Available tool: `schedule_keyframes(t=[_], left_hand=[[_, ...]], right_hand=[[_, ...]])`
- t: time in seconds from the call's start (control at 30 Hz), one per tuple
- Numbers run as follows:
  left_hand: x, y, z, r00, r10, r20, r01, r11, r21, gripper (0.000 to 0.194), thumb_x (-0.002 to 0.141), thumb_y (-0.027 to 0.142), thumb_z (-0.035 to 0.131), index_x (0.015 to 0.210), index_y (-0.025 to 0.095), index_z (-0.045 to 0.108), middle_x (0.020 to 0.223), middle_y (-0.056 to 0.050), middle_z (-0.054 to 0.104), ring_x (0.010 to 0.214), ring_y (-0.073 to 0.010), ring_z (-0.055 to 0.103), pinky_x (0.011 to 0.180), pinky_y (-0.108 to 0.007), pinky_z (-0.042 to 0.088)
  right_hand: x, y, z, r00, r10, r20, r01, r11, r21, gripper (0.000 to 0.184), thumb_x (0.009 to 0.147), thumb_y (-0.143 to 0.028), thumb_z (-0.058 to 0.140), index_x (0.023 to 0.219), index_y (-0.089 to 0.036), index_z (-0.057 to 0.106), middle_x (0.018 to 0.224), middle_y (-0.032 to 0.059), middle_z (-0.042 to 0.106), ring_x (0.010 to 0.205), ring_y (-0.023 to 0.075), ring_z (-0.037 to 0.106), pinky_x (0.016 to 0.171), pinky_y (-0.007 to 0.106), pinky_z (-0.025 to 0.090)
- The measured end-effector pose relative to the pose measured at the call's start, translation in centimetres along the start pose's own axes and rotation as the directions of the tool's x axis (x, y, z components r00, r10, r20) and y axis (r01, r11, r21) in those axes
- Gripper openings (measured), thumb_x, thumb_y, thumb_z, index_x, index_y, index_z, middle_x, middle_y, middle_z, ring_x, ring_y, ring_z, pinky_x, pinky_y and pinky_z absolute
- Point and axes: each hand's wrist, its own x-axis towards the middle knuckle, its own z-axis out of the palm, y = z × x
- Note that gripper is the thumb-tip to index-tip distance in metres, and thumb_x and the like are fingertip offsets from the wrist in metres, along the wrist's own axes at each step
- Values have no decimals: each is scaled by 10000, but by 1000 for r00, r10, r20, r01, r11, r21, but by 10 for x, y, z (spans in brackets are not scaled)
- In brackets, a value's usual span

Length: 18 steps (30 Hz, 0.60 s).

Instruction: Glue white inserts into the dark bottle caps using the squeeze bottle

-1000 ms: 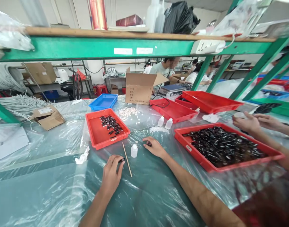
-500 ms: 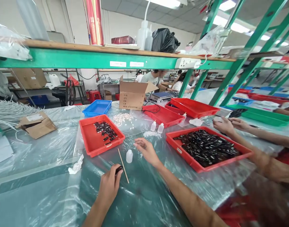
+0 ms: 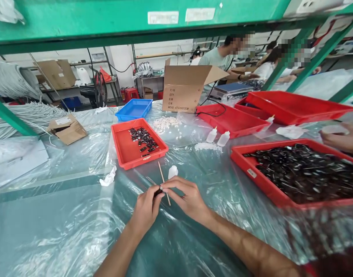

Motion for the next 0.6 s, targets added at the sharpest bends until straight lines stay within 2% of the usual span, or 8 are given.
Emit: schedule_keyframes(t=[0.13,0.2,0.33,0.47,0.53,0.6], left_hand=[[-2,4,3,999,-38,10,38,999,-23,128,935,336,529,1013,271,607,694,30,707,554,-131,667,593,-207,523],[-5,6,5,997,-71,-7,71,997,-36,112,931,324,519,989,275,601,649,48,684,483,-119,628,533,-202,507],[-9,7,4,982,-156,-108,149,986,-68,136,925,318,484,1022,295,577,677,43,685,476,-123,616,505,-213,504],[0,4,-5,969,-202,-141,191,978,-89,126,892,350,498,982,294,566,726,38,672,567,-136,634,554,-219,506],[7,1,-8,972,-208,-113,199,976,-86,110,887,356,483,920,277,553,634,70,583,495,-108,549,502,-191,450],[12,-1,-10,977,-206,-60,200,976,-92,152,877,373,476,787,262,526,542,103,445,425,-81,424,437,-163,359]], right_hand=[[5,-5,-8,998,11,65,-12,1000,18,186,1020,-248,700,1082,-397,791,917,-11,761,796,193,762,715,330,655],[6,-7,-12,995,11,103,-17,998,54,207,1025,-252,691,1123,-404,792,944,-6,754,832,189,769,744,326,662],[4,-18,-11,982,24,187,-55,986,160,348,1066,-286,622,1337,-472,736,1158,22,771,1053,205,793,928,378,681],[6,-17,-8,958,-2,287,-42,989,144,456,1066,-339,602,1485,-518,638,1375,21,736,1242,214,749,1056,409,647],[12,1,-17,967,35,251,-50,997,54,413,1044,-384,629,1452,-432,680,1355,27,755,1186,210,756,1036,384,642],[21,31,-38,985,151,85,-144,986,-83,342,1069,-403,577,1360,-311,732,1213,45,791,1055,187,754,975,343,631]])
